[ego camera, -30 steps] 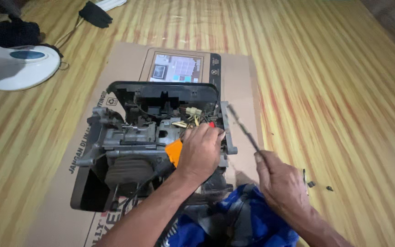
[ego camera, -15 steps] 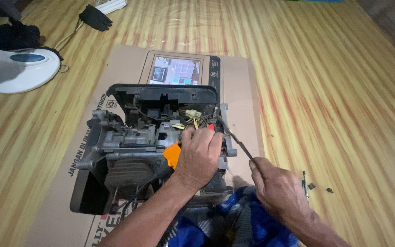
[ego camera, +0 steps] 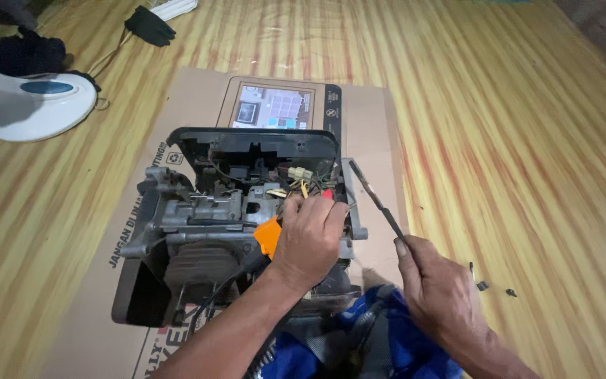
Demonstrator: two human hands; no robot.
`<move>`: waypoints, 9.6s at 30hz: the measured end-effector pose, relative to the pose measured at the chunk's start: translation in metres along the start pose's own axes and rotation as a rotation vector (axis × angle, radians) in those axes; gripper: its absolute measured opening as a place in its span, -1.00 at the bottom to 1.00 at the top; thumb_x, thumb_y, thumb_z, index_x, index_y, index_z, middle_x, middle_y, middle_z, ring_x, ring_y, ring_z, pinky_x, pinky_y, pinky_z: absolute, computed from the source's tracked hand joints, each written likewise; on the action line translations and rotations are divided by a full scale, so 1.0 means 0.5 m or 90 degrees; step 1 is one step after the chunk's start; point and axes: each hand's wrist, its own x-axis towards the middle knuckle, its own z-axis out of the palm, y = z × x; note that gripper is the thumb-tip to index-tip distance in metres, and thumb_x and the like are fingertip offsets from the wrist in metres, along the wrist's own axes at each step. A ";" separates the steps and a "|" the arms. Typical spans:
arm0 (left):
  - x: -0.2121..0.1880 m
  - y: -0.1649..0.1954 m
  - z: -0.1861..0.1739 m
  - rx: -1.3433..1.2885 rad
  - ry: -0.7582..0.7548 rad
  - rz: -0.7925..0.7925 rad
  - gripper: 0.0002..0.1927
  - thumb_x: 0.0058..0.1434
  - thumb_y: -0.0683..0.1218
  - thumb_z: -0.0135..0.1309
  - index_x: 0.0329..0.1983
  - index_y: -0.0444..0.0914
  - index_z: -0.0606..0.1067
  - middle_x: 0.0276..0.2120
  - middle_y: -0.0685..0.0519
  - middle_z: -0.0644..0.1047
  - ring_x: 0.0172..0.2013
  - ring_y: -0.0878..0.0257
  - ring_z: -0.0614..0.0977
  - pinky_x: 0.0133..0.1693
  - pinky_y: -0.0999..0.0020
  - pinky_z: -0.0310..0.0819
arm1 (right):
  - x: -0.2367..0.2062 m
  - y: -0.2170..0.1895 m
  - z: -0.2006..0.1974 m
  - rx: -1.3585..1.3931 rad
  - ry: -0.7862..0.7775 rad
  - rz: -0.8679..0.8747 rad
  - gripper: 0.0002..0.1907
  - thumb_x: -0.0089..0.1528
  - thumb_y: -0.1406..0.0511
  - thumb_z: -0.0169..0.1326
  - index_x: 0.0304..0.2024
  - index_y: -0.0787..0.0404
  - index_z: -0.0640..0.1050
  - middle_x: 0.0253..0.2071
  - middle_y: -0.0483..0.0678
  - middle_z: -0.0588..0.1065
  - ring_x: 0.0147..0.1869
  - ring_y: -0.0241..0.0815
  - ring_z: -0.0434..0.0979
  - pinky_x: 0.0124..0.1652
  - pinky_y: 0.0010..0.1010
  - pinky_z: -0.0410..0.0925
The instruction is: The person services an opened sewing machine placed on cardboard on the floor. They use a brush and a screwdriver to clean and adjust internal components, manipulate an orange part and wiring, and reposition the machine while working on its mechanism.
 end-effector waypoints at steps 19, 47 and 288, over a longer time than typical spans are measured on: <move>0.024 -0.002 0.018 -0.104 -0.083 -0.238 -0.78 0.30 -0.06 0.05 -0.35 -0.27 0.59 -0.40 -0.06 0.56 -0.20 -0.01 0.54 -0.05 -0.04 0.22 | -0.022 0.016 0.018 0.026 0.029 0.006 -0.68 0.30 0.13 -0.01 -0.02 0.14 0.57 -0.40 0.21 0.59 -0.28 0.29 0.61 -0.26 0.03 0.42; 0.014 -0.003 0.028 -0.121 -0.058 -0.237 -0.83 0.26 -0.06 0.08 -0.30 -0.25 0.59 -0.34 -0.02 0.60 -0.14 0.01 0.56 0.01 -0.02 0.23 | -0.006 0.009 0.008 0.034 -0.004 -0.022 -0.73 0.31 0.14 0.00 -0.08 0.11 0.58 -0.39 0.19 0.58 -0.31 0.27 0.60 -0.32 0.02 0.40; 0.012 -0.027 -0.030 -0.021 -0.011 -0.037 -0.89 0.18 -0.19 0.14 -0.22 -0.22 0.56 -0.30 0.10 0.50 -0.05 0.13 0.56 0.08 0.00 0.29 | 0.022 0.045 0.034 0.820 -0.255 0.305 -0.69 0.36 0.22 -0.06 -0.24 0.40 0.45 -0.76 -0.08 0.22 -0.74 -0.32 0.06 -0.71 -0.44 0.00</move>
